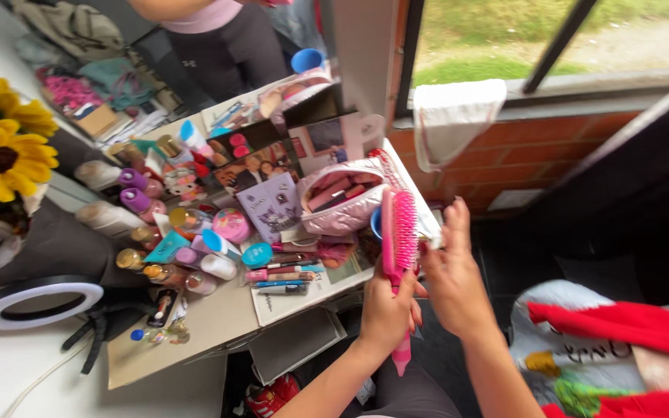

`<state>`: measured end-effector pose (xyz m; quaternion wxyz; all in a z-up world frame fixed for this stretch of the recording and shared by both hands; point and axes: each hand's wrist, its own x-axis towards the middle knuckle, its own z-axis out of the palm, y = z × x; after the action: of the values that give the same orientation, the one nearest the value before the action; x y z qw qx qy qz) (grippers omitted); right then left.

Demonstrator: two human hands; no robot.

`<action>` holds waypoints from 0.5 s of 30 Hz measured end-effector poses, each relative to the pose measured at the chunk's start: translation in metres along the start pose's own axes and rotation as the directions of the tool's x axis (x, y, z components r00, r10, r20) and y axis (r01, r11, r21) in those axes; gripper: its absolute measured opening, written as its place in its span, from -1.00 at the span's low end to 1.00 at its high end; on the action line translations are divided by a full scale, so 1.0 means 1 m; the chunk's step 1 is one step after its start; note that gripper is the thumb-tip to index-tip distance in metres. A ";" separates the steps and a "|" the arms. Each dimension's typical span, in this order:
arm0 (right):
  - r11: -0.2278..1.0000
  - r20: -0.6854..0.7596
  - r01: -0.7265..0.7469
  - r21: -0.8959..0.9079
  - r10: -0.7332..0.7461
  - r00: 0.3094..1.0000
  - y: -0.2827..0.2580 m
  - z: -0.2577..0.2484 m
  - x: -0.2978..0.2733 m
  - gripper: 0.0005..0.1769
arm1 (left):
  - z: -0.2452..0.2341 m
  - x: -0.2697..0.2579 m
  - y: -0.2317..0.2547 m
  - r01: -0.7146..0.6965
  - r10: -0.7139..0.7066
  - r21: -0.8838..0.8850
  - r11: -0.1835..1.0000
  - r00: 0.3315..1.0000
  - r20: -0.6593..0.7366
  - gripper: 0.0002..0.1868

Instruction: The person organizes a cluttered vanity area by opening a drawer, adjusting a ring light, and picking up a pink hairbrush to remove hair from its bristles. They then place the brush into a pink makeup bag and arrange other cosmetic items on the desk surface.

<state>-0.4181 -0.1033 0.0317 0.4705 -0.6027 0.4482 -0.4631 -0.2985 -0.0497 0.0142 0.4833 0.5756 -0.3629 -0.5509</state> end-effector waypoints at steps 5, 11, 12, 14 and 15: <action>0.921 -0.122 -0.248 -0.300 0.221 0.968 -0.019 0.007 -0.009 -0.05 | 0.029 -0.031 0.009 -0.150 0.142 0.057 0.987 0.983 0.118 -0.44; 0.923 -0.275 -0.237 -0.304 0.154 0.949 -0.027 -0.021 -0.005 -0.35 | 0.056 -0.031 0.020 -0.042 0.030 0.062 0.997 0.982 0.185 -0.34; 0.895 -0.300 -0.259 -0.363 0.151 0.942 -0.028 -0.025 -0.003 -0.39 | 0.061 -0.031 0.019 -0.045 0.030 0.073 0.996 0.981 0.192 -0.36; 0.832 -0.319 -0.296 -0.470 0.153 0.935 -0.023 -0.036 0.002 -0.44 | 0.071 -0.025 0.013 -0.036 0.023 0.058 0.998 0.979 0.201 -0.40; 0.797 -0.313 -0.309 -0.519 0.159 0.936 -0.017 -0.041 0.007 -0.45 | 0.076 -0.019 0.007 -0.024 0.017 0.033 0.999 0.979 0.203 -0.42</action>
<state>-0.4557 -0.1141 0.0552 0.2657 -0.5889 0.6920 -0.3221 -0.3753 -0.0458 0.0321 0.4393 0.5212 -0.4256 -0.5952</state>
